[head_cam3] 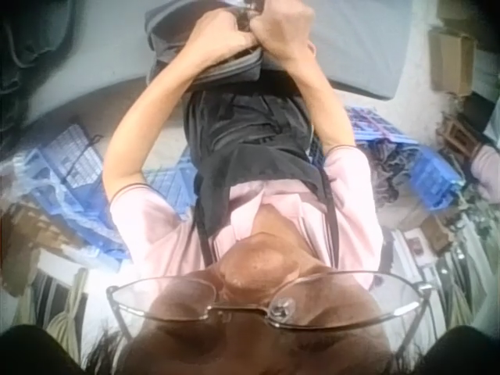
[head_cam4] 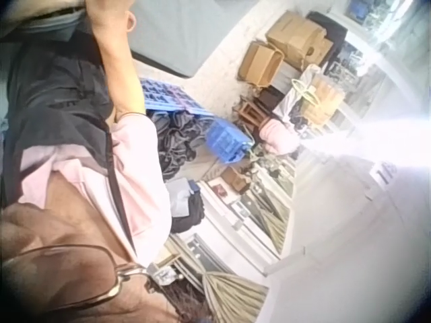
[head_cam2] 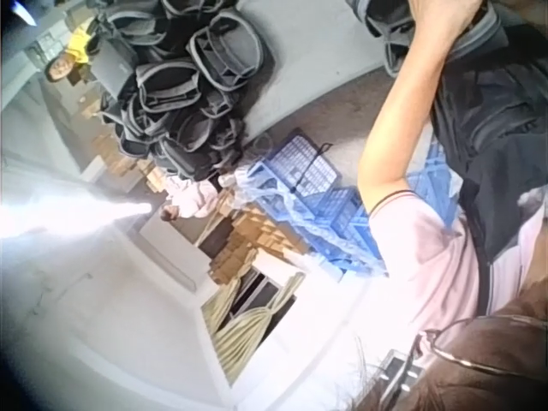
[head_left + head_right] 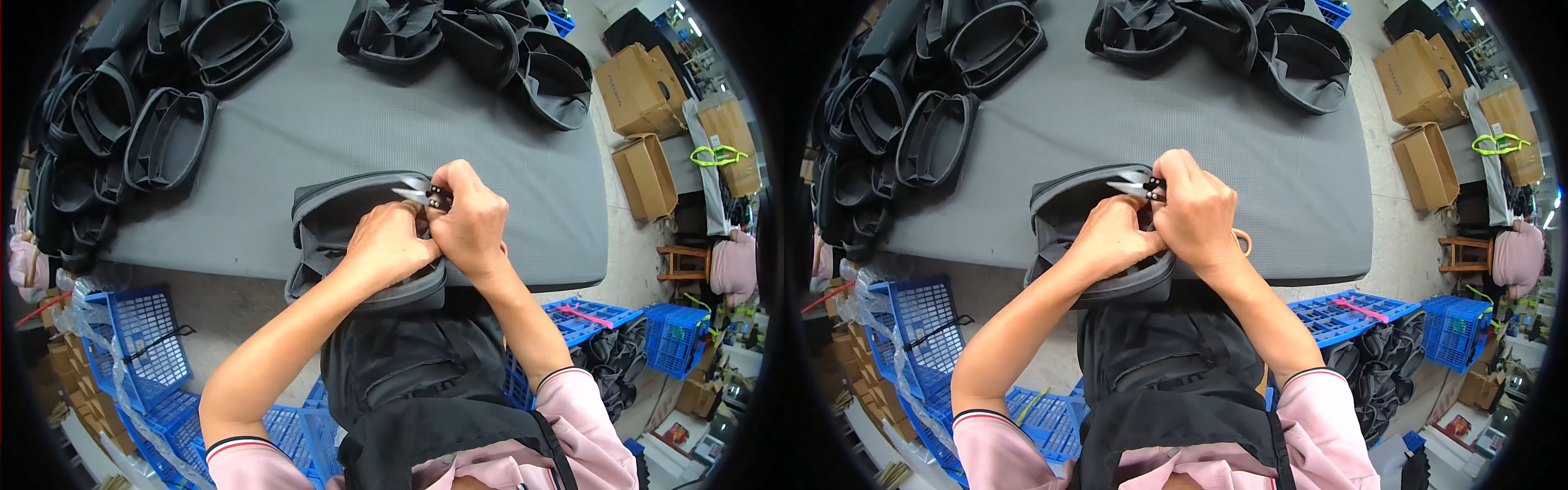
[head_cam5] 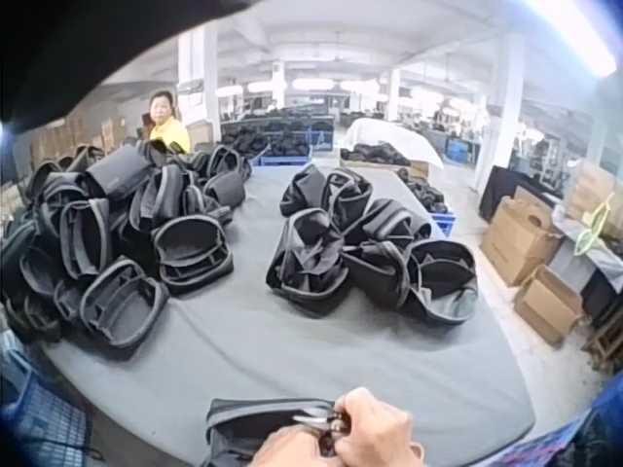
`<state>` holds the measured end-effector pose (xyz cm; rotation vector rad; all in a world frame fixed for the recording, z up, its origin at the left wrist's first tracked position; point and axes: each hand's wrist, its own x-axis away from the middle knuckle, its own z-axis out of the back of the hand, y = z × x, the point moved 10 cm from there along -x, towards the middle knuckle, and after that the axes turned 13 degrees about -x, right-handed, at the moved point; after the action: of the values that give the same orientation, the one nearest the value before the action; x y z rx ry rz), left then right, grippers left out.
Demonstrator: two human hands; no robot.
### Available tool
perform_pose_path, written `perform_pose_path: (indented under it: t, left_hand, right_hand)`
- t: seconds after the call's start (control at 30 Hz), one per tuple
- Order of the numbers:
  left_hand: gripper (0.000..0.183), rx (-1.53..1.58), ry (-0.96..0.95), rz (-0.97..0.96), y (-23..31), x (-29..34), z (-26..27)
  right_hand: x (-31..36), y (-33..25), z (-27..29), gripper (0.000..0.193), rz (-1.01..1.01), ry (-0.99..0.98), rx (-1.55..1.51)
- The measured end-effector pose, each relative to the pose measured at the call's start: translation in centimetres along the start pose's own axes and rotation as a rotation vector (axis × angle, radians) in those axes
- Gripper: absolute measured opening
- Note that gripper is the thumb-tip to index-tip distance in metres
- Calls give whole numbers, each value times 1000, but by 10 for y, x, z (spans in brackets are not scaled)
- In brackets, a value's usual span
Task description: Inspecting and trimming excess material from black padded manufacturing components using small clippers.
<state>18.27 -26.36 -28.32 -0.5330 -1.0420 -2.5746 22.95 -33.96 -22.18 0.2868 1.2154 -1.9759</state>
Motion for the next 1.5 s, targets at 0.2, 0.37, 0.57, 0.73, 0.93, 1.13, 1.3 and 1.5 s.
perform_pose_path:
  t: [0.2,0.37,0.57,0.73,0.93,1.13,1.3,1.5]
  left_hand:
    - [35,-414,119,-85,26,-6,4]
    - [38,-370,31,-131,20,-19,2]
    - [33,206,-181,-239,11,10,11]
    - [34,194,-215,-220,4,24,13]
    - [37,43,-251,-222,6,28,10]
    - [39,96,-239,-264,0,25,7]
    - [38,48,-202,-341,2,21,13]
    - [37,129,-236,-300,2,28,15]
  right_hand:
    - [24,50,4,24,-464,24,-737]
    - [54,71,34,28,-546,49,-552]
    - [39,40,38,28,-307,-96,-659]
    - [18,5,27,32,-78,-186,-713]
    - [20,-14,31,34,127,-121,-445]
    - [28,-16,40,33,205,-1,-395]
    - [21,-8,39,33,159,20,-494]
    - [11,-20,34,30,146,-111,-461]
